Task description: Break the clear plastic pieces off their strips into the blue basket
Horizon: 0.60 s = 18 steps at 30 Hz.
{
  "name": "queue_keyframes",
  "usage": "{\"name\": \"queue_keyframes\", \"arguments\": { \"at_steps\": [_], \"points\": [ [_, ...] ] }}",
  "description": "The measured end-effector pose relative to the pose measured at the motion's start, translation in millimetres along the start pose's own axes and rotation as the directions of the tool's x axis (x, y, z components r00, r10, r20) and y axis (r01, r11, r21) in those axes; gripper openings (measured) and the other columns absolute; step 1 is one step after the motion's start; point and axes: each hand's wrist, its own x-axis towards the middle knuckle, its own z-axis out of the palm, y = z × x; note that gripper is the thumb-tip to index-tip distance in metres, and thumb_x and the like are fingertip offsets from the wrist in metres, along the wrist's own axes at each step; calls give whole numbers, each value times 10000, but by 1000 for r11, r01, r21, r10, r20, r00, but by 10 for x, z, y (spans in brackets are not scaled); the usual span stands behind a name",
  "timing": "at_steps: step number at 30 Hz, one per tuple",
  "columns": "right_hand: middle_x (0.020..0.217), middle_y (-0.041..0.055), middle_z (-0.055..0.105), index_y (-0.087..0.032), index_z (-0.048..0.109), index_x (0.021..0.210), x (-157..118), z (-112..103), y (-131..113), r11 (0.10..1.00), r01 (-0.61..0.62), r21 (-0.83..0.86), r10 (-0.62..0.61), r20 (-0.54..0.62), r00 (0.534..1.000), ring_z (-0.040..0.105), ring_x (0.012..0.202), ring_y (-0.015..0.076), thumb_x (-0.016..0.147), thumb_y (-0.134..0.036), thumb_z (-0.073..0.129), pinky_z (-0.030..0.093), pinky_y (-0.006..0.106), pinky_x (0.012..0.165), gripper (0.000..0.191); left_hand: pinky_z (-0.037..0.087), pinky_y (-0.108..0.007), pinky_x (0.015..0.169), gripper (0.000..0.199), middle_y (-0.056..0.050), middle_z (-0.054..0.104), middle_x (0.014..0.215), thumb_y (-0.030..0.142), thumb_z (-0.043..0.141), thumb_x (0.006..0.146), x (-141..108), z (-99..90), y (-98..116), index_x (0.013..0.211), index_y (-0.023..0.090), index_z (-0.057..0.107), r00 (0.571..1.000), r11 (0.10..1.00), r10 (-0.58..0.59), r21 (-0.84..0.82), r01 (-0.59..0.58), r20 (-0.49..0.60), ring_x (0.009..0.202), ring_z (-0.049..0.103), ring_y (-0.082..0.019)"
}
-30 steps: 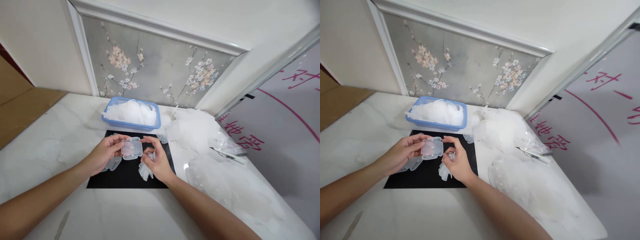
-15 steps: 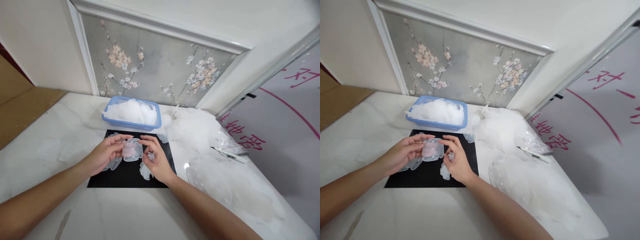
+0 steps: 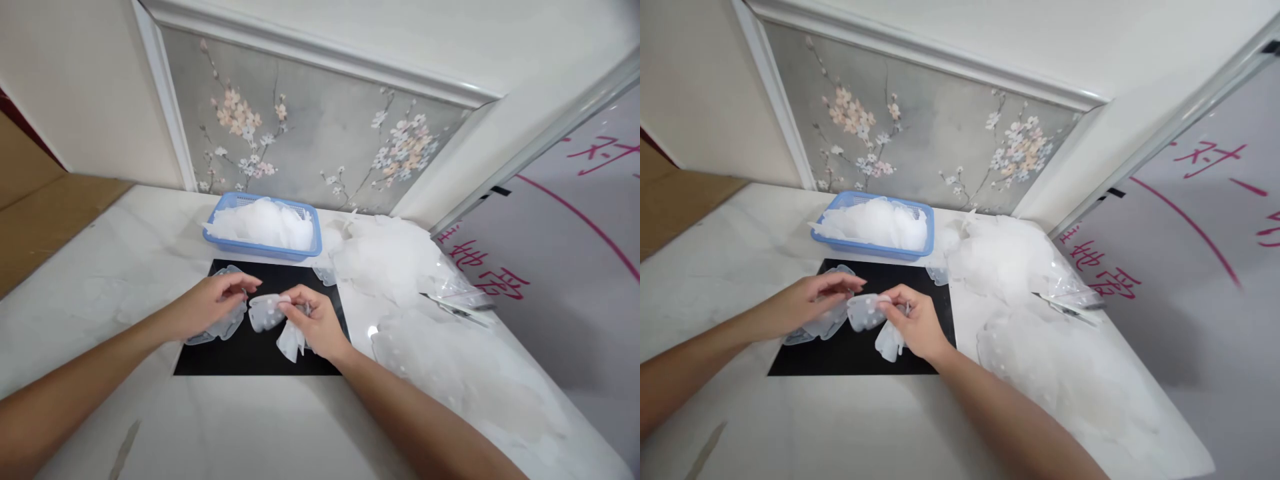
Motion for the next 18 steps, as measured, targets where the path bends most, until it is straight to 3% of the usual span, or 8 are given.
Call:
{"name": "queue_keyframes", "arguments": {
  "at_steps": [2,5,11,15,18],
  "points": [
    [796,27,750,-212,729,950,32,-18,17,986,-107,126,107,4,994,671,694,174,822,-436,762,516,304,675,260,503,-382,845,275,-59,720,1015,272,637,795,-3,-73,-30,1043,266,756,996,961,66,265,-81,64,930,652,-263],
    [823,39,767,-207,720,1099,66,-42,8,939,-241,244,237,44,970,665,632,161,765,-480,805,502,279,605,440,477,-370,804,233,-54,646,946,212,643,777,-12,-139,-53,978,251,754,985,880,68,455,-135,159,877,611,-254],
    [806,44,774,-204,717,1168,86,-59,-22,892,-305,333,310,37,950,683,638,161,714,-481,843,517,268,614,547,435,-415,883,159,-53,579,963,220,681,801,-12,-147,-77,935,268,753,979,775,60,609,-167,193,989,524,-281],
    [800,45,775,-203,728,1152,92,-63,-2,889,-300,346,304,42,952,683,645,160,725,-492,834,509,262,611,526,450,-388,882,154,-54,572,1045,195,656,797,-15,-155,-102,933,247,708,984,786,51,601,-144,169,1028,537,-266],
    [796,46,772,-204,734,1144,96,-62,3,888,-295,352,299,44,953,687,668,172,732,-498,827,517,278,634,515,464,-350,815,141,-45,586,990,194,640,784,-15,-167,-102,913,236,680,988,794,50,595,-130,149,962,575,-249]
  ]
}}
